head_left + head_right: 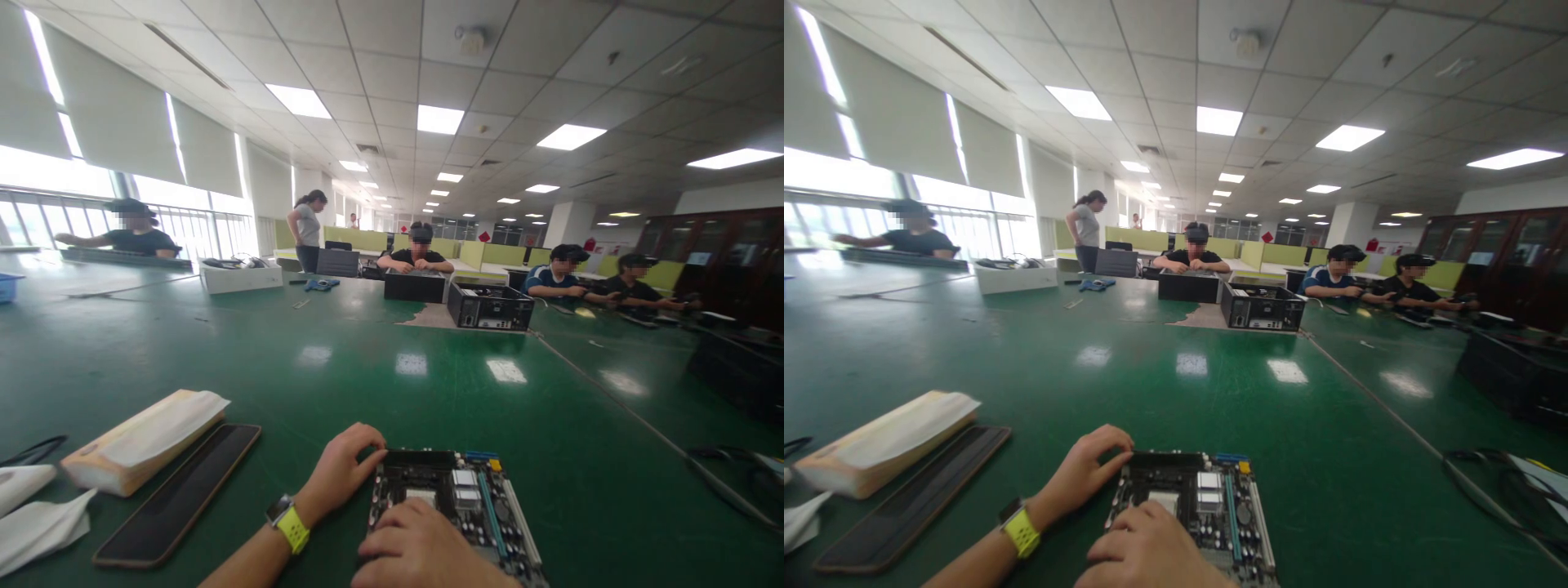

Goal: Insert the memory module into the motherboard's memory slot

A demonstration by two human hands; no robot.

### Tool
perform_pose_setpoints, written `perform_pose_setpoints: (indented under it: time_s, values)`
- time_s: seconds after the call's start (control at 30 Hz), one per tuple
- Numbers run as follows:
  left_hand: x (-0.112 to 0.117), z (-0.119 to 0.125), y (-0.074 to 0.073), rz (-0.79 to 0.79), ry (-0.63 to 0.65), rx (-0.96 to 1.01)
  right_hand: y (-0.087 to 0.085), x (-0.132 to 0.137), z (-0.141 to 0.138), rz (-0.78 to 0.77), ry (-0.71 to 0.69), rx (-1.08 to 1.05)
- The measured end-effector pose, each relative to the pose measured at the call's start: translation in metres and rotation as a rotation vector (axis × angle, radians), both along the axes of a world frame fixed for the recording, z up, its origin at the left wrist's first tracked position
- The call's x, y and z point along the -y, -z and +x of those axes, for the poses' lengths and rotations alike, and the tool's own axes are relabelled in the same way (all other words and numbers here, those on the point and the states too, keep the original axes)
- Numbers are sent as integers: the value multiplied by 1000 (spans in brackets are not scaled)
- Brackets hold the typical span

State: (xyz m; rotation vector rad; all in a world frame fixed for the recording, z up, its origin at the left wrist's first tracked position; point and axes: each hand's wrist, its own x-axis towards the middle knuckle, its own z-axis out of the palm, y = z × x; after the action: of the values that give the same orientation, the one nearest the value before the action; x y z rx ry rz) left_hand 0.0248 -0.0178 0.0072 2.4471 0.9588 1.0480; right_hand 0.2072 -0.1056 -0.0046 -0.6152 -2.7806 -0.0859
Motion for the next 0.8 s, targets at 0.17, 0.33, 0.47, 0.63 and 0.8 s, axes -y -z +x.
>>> perform_pose_setpoints:
  time_s: [0.17, 0.33, 0.47, 0.63, 0.8]
  values:
    - [0, 0, 0, 3, -11, -19, -11, 6, 2, -45, 38, -82]
    - [0, 0, 1, -3, -17, -52, -45, 12, 22, -154, 388, -352]
    - [-1, 0, 2, -1, 0, -75, -50, -3, 46, -187, 702, -428]
    - [1, 0, -2, 16, 21, -57, -35, -20, 60, -243, 778, -458]
    - [3, 0, -5, 33, 34, -38, -34, -20, 60, -243, 770, -504]
